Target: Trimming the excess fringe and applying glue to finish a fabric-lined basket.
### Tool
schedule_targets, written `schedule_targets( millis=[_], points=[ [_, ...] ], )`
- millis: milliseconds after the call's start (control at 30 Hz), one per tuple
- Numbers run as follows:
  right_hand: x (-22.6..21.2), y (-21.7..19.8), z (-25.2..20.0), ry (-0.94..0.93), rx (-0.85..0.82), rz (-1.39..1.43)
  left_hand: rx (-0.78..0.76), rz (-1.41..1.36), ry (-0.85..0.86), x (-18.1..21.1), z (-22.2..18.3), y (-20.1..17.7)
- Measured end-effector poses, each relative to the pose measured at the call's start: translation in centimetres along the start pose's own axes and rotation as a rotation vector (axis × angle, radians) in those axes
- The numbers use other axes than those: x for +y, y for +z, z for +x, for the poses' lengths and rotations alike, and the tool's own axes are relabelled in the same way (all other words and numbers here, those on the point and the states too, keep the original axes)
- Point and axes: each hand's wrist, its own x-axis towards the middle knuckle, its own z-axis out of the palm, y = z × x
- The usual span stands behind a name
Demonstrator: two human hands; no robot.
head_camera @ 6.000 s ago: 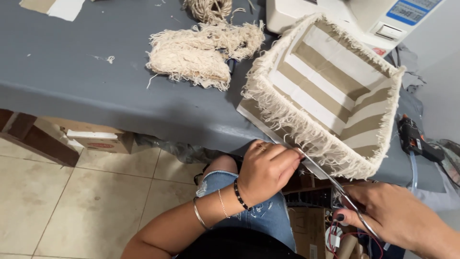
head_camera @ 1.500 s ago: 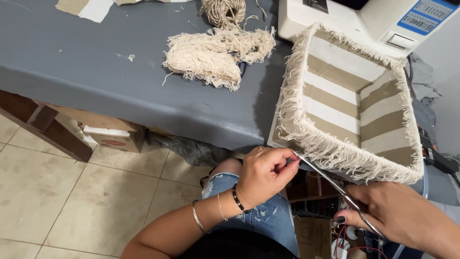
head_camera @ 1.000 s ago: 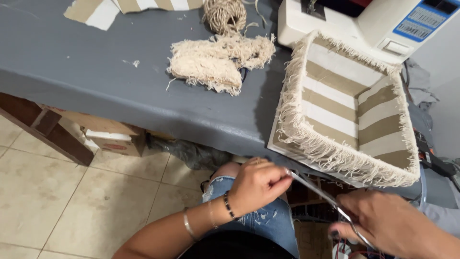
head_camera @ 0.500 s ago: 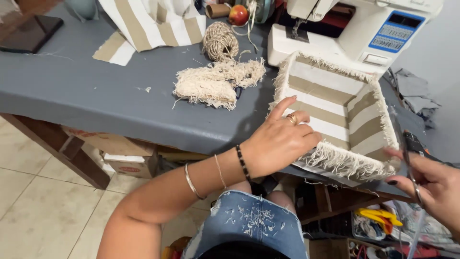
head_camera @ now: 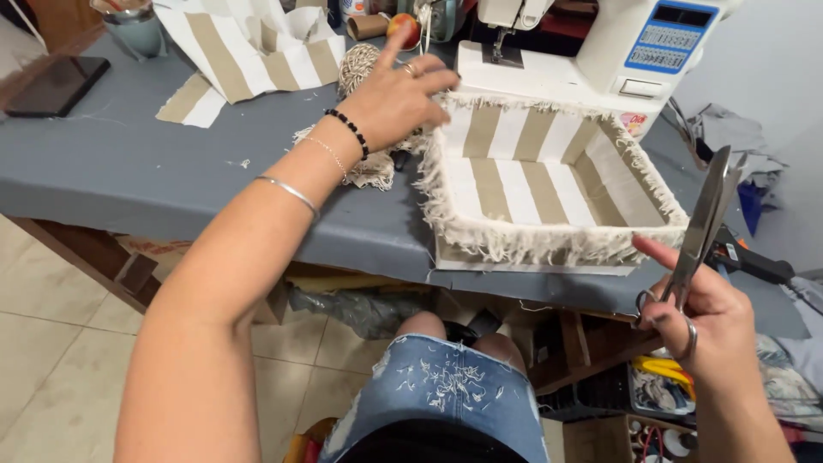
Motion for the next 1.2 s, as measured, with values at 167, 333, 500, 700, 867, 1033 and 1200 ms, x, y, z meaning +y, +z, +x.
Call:
schedule_targets(
  millis=[167, 333, 500, 700, 867, 1033, 1200],
  points=[
    [2.7, 0.2, 0.2, 0.1, 0.156, -0.137, 0.24, -0.108, -0.096, 5.2, -0.5, -2.7],
    [2.4, 0.8, 3.2, 0.075, 0.09, -0.365, -0.007, -0.296, -0.039, 13.2, -1.2, -3.9],
    [3.9, 1.0, 4.5, -0.09, 0.03, -0.404, -0.058, -0.321, -0.034, 12.4, -0.8, -4.0],
    [0.8, 2.0, 1.4, -0.083, 0.062, -0.264, -0.058, -0.209, -0.088, 8.5, -1.6, -2.2],
    [2.8, 2.3, -2.1, 0.044, 0.283, 0.062, 0.233, 0.043, 0.046, 13.7, -1.0, -1.4],
    [5.2, 3.7, -4.3, -0.007, 0.305, 0.142, 0.671, 0.365, 0.183, 15.6, -0.6, 1.5],
    [6.9, 4.6, -7.0, 0.131, 0.251, 0.075, 0.52, 0.081, 0.355, 18.1, -4.0, 6.6]
  ],
)
